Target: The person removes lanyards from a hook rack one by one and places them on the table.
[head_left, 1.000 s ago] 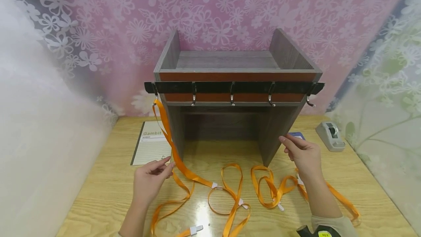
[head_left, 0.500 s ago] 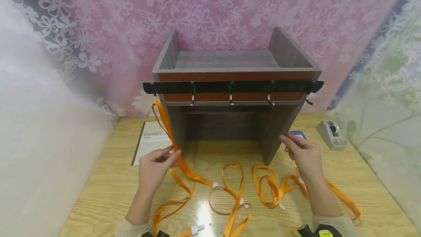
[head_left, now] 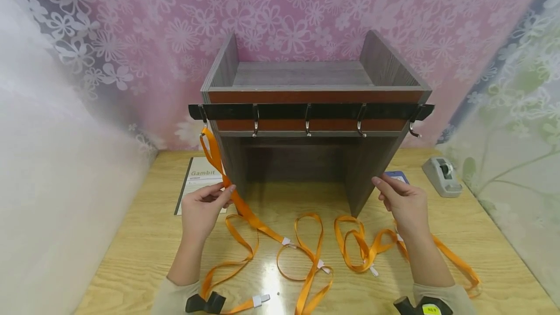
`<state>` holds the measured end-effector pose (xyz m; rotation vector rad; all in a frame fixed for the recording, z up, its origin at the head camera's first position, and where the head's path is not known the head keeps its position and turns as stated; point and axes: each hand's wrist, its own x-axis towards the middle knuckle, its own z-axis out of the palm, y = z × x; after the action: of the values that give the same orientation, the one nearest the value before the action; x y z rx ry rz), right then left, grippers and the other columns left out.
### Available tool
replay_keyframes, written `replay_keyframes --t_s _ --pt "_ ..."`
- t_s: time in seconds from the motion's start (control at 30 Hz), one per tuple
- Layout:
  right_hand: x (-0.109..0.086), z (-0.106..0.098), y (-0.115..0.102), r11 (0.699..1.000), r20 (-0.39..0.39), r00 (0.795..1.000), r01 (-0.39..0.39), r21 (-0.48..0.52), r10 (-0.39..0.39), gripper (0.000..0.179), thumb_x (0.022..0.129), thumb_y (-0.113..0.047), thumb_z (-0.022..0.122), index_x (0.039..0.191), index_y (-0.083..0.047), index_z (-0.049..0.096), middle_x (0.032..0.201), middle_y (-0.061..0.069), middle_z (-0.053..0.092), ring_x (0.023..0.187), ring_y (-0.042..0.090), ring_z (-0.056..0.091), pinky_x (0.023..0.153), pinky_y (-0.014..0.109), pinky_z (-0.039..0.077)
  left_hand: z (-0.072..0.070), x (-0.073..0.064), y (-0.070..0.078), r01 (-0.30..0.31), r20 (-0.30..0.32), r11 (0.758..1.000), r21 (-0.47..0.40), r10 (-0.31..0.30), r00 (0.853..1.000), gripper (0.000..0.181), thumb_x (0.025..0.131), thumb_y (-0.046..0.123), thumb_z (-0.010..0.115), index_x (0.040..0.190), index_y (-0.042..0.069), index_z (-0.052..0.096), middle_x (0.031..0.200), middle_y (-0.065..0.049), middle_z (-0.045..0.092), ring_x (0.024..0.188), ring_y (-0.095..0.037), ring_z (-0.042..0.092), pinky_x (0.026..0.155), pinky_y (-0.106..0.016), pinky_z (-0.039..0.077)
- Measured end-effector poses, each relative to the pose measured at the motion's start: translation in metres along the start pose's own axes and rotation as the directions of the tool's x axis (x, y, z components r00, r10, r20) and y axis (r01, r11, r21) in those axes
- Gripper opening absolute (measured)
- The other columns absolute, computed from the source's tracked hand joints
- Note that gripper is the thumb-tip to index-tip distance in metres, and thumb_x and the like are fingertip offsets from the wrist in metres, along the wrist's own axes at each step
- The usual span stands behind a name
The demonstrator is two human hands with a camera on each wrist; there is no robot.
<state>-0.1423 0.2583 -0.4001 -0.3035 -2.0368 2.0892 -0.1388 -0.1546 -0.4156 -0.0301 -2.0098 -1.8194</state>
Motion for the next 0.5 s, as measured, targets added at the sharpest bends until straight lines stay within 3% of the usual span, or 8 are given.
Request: replay_keyframes --t_s 0.17,0.33,0.5 --pt "0.0001 -0.0003 -0.0016 1.000 -0.006 1.000 -0.010 0.006 0.010 0.017 0.085 -0.021 0.081 0.102 -0.018 0.080 0.073 -0.008 0.072 0.057 0.005 0.057 0.049 0.015 0.044 -0.0018 0.0055 0.0046 0.071 -0.028 0.997 0.000 -0.071 0.997 0.026 0.082 0.018 0.084 0.099 -0.001 0.078 0.068 0.008 0.073 0.057 -0.012 0.071 0.057 -0.025 0.058" --pt "0.0011 0.0004 -0.0027 0.999 -0.008 1.000 -0.013 0.029 0.014 0.021 0.084 -0.022 0.082 0.104 -0.016 0.080 0.074 -0.007 0.072 0.057 0.004 0.058 0.049 0.014 0.045 -0.0013 0.0096 0.0061 0.059 -0.030 0.997 -0.041 -0.060 0.998 0.023 0.082 0.015 0.083 0.094 -0.004 0.078 0.069 0.004 0.074 0.058 -0.017 0.072 0.057 -0.026 0.058" --pt "-0.0003 0.0017 -0.0022 1.000 -0.015 1.000 -0.019 0.015 0.019 0.018 0.085 -0.022 0.081 0.101 -0.017 0.080 0.069 -0.007 0.070 0.057 0.005 0.057 0.049 0.014 0.045 -0.0022 0.0051 0.0080 0.056 -0.014 0.997 -0.060 -0.057 0.998 0.018 0.084 0.010 0.081 0.089 -0.007 0.077 0.070 -0.002 0.074 0.057 -0.013 0.070 0.059 -0.028 0.059"
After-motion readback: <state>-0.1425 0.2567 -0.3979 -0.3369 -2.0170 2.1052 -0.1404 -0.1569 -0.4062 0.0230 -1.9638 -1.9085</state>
